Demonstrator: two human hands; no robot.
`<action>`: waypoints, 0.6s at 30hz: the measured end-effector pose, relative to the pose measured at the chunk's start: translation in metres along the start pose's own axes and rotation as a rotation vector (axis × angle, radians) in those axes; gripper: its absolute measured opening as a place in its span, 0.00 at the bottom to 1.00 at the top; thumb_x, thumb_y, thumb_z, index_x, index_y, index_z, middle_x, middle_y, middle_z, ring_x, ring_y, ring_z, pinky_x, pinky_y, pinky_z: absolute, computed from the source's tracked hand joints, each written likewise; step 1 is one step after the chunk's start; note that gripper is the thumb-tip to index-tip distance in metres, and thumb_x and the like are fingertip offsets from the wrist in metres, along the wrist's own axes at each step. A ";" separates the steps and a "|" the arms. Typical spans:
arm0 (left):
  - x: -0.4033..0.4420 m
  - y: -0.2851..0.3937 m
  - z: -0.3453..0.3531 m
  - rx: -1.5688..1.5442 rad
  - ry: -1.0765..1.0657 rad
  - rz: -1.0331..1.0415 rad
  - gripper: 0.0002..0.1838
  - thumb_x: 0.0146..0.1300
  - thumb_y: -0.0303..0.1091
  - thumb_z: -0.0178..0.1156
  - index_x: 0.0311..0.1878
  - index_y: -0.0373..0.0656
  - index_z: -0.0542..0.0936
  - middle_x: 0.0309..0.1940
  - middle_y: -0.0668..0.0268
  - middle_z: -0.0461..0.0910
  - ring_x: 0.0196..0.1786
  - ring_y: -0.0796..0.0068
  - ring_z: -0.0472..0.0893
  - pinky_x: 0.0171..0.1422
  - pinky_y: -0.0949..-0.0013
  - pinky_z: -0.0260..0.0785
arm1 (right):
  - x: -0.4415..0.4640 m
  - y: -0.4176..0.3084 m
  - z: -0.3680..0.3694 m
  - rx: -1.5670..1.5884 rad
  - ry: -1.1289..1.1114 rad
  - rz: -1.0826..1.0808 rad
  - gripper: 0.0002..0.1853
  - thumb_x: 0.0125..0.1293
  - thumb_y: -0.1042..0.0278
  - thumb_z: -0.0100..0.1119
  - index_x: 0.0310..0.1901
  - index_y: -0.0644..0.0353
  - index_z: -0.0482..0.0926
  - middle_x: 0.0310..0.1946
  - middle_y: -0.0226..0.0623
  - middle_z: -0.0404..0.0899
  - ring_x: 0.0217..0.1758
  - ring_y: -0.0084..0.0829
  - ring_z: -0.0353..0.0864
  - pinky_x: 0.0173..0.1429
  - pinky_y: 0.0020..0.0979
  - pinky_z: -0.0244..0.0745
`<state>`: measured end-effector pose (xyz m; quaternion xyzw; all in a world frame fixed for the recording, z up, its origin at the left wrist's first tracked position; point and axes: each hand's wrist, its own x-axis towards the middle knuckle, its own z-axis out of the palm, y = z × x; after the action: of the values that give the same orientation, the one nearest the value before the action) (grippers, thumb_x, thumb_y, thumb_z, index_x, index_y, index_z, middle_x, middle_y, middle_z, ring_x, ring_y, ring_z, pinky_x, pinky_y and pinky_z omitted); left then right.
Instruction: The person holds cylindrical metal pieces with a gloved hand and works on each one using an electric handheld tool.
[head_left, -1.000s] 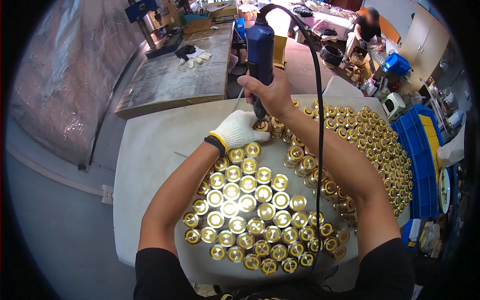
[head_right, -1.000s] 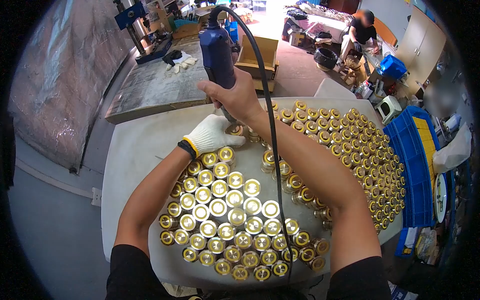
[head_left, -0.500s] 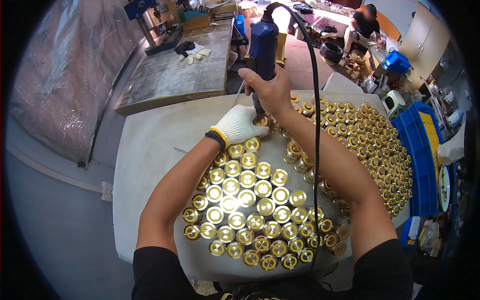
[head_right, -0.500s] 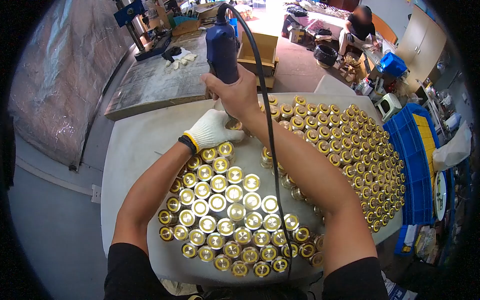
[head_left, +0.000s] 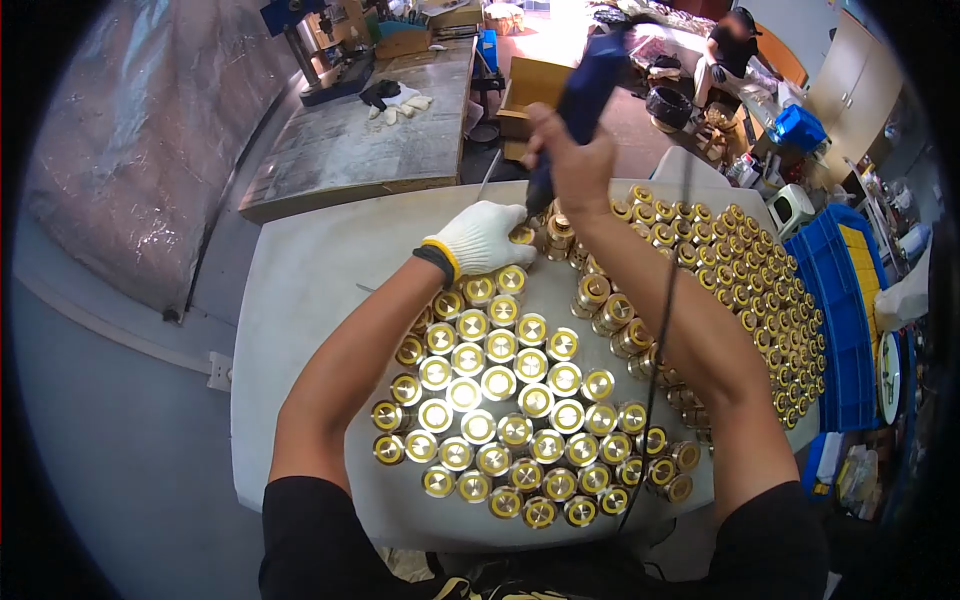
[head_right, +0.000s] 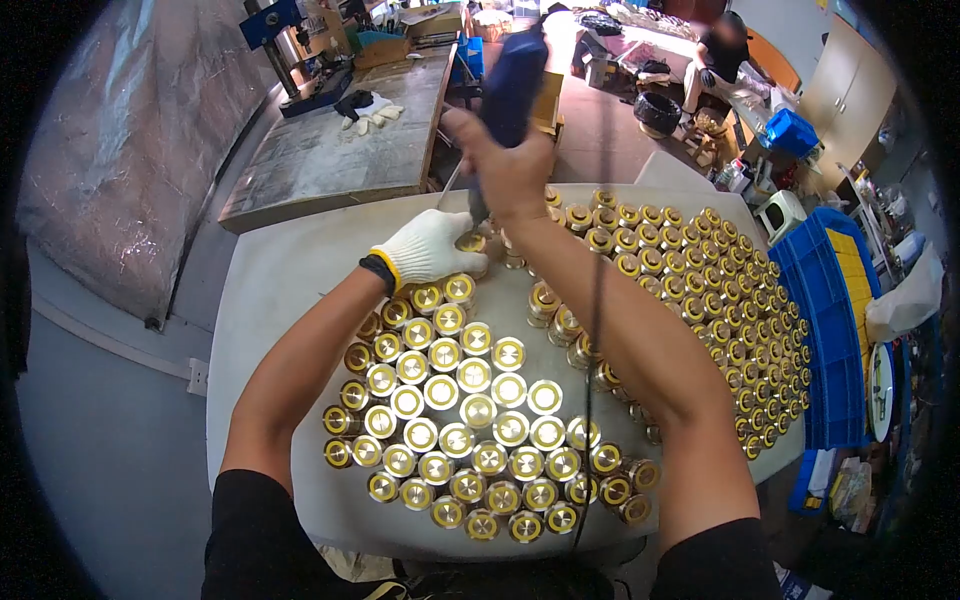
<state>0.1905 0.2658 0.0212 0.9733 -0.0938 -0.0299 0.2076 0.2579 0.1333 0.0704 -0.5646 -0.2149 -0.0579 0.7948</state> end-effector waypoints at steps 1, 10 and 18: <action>-0.005 -0.006 -0.001 -0.070 0.020 0.042 0.25 0.60 0.50 0.67 0.50 0.39 0.84 0.44 0.47 0.86 0.49 0.48 0.85 0.57 0.55 0.75 | 0.006 -0.008 -0.007 0.116 -0.014 -0.026 0.16 0.65 0.56 0.74 0.32 0.59 0.79 0.22 0.31 0.78 0.20 0.24 0.79 0.28 0.27 0.77; -0.027 -0.008 -0.018 -0.167 -0.266 -0.123 0.28 0.70 0.57 0.57 0.58 0.42 0.83 0.49 0.51 0.86 0.55 0.53 0.83 0.62 0.58 0.72 | 0.034 -0.020 -0.053 0.142 -0.015 -0.061 0.19 0.65 0.55 0.73 0.37 0.60 0.75 0.24 0.35 0.78 0.22 0.28 0.79 0.29 0.31 0.78; 0.025 0.032 0.020 0.089 0.164 0.024 0.32 0.57 0.58 0.67 0.53 0.39 0.81 0.41 0.48 0.85 0.50 0.50 0.85 0.56 0.52 0.76 | 0.035 -0.004 -0.057 0.019 -0.050 0.002 0.19 0.64 0.56 0.74 0.34 0.59 0.74 0.20 0.35 0.76 0.19 0.26 0.77 0.26 0.29 0.75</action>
<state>0.2079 0.2247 0.0159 0.9795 -0.0895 0.0563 0.1716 0.3040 0.0850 0.0732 -0.5585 -0.2349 -0.0410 0.7945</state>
